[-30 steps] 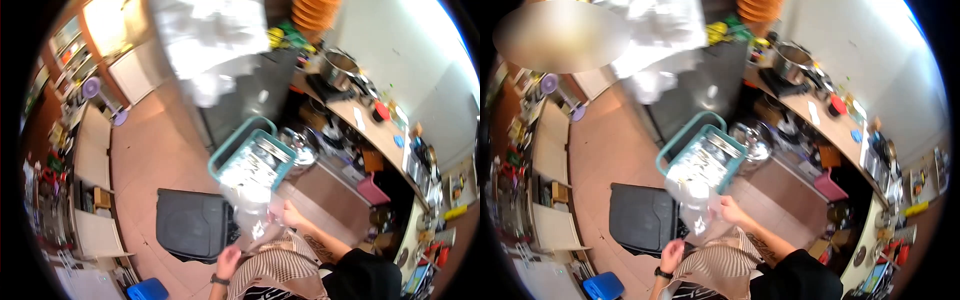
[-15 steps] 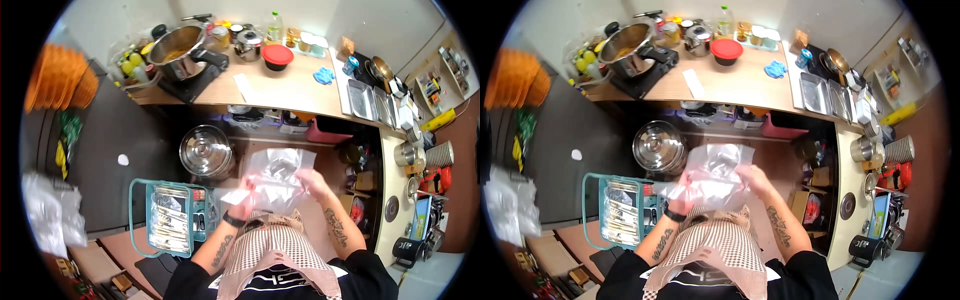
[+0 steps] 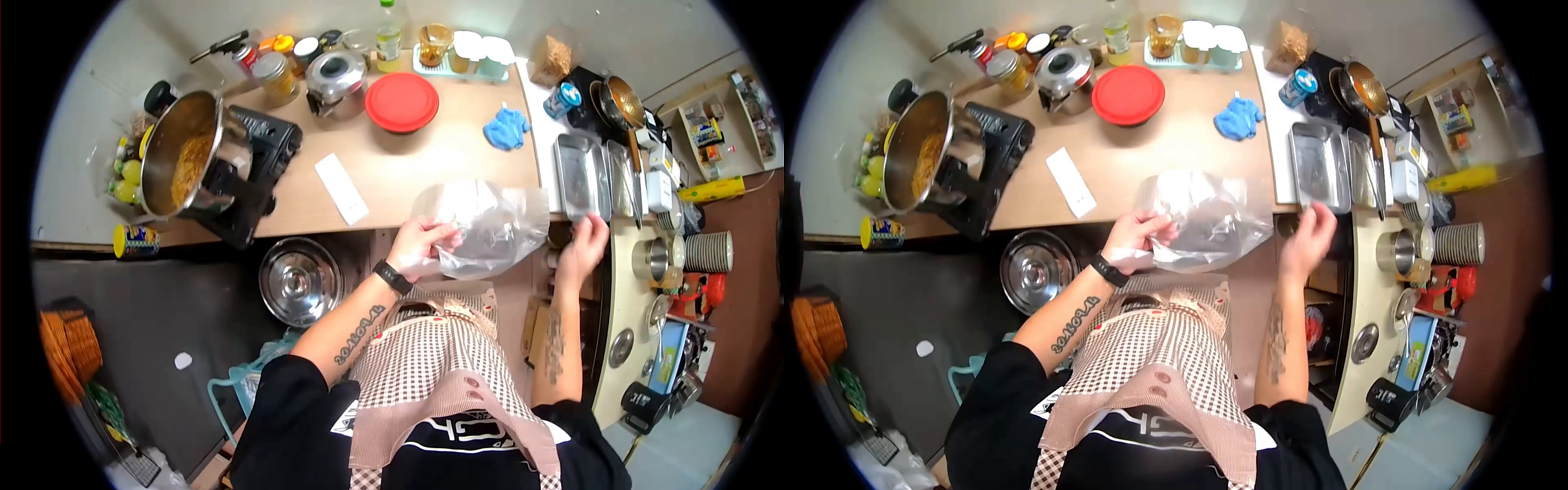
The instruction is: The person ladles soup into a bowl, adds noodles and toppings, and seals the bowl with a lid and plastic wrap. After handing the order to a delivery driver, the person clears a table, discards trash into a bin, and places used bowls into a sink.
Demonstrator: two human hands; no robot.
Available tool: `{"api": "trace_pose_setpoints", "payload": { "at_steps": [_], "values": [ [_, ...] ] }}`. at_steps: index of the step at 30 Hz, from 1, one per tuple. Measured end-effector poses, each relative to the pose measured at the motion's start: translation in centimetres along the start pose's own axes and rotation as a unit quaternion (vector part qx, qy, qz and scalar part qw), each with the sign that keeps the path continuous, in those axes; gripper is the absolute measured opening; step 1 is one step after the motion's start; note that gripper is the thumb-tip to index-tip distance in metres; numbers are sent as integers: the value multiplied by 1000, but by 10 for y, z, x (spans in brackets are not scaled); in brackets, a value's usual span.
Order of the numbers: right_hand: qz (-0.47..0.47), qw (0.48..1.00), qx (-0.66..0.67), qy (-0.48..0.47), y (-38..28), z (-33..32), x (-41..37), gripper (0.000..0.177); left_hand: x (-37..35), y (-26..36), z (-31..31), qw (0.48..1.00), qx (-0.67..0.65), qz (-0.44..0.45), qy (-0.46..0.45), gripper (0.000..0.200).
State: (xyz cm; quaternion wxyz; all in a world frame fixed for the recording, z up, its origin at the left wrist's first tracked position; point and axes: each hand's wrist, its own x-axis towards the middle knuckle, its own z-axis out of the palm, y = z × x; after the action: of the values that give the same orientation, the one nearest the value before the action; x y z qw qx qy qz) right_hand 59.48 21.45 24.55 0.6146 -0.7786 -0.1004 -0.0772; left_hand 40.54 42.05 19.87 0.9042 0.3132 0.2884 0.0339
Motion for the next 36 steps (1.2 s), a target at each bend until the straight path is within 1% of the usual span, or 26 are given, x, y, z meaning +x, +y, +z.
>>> {"api": "trace_pose_setpoints", "payload": {
  "at_steps": [2,3,4,6,8,9,12,13,14,15,16,17,18,19,20,21,22,23,24,25,26,27,30,32,33,36],
  "values": [
    [-130,984,-56,-105,-8,4,0,17,30,2,12,997,26,64,41,14],
    [-52,966,-82,-238,-26,21,-4,17,38,10,26,995,46,77,46,13],
    [27,925,-105,-365,-41,42,-8,17,49,13,37,992,66,92,51,12],
    [129,879,-37,-458,-3,79,-5,19,80,5,46,988,75,107,76,11],
    [168,842,21,-512,31,101,18,15,112,-6,44,980,76,148,111,12],
    [192,817,51,-542,45,109,30,13,113,9,55,980,96,116,128,10],
    [225,811,124,-525,85,120,83,7,128,19,64,971,26,182,150,16],
    [326,794,188,-478,87,124,105,5,134,17,68,959,-38,131,248,10],
    [423,764,244,-421,89,128,128,5,144,-7,10,946,175,217,163,16],
    [439,759,279,-392,105,134,151,5,132,0,12,911,274,196,238,25],
    [454,753,311,-362,119,143,168,6,117,13,18,850,384,178,314,23],
    [455,778,298,-315,104,158,183,7,103,18,12,777,465,116,409,22],
    [453,802,284,-268,89,169,194,9,89,20,-3,695,555,104,445,21],
    [443,778,306,-323,104,174,203,8,80,19,-6,685,544,58,481,21],
    [419,787,247,-379,118,183,201,8,75,17,-7,672,532,15,515,25],
    [391,791,185,-432,115,193,196,8,79,3,-12,631,578,111,505,49],
    [359,791,121,-481,114,202,192,9,91,5,-1,585,646,176,458,58],
    [333,745,115,-567,139,215,188,15,107,5,14,532,705,238,405,66],
    [200,784,59,-584,137,227,187,18,123,1,24,601,686,136,388,63],
    [61,806,2,-588,134,241,184,21,141,-8,13,689,611,140,364,47],
    [-80,809,-54,-580,129,254,181,24,153,-8,7,690,600,192,357,32],
    [-279,834,-79,-470,110,268,183,35,152,-3,16,704,563,188,389,25],
    [-204,837,-30,-508,74,318,172,38,142,16,11,733,444,183,482,17],
    [71,810,-13,-582,66,348,155,36,129,12,3,748,365,184,522,16],
    [202,775,-3,-599,61,363,150,35,125,13,-5,754,331,197,532,17],
    [339,739,58,-579,67,373,150,29,114,2,-24,773,271,195,539,22]
  ]
}}
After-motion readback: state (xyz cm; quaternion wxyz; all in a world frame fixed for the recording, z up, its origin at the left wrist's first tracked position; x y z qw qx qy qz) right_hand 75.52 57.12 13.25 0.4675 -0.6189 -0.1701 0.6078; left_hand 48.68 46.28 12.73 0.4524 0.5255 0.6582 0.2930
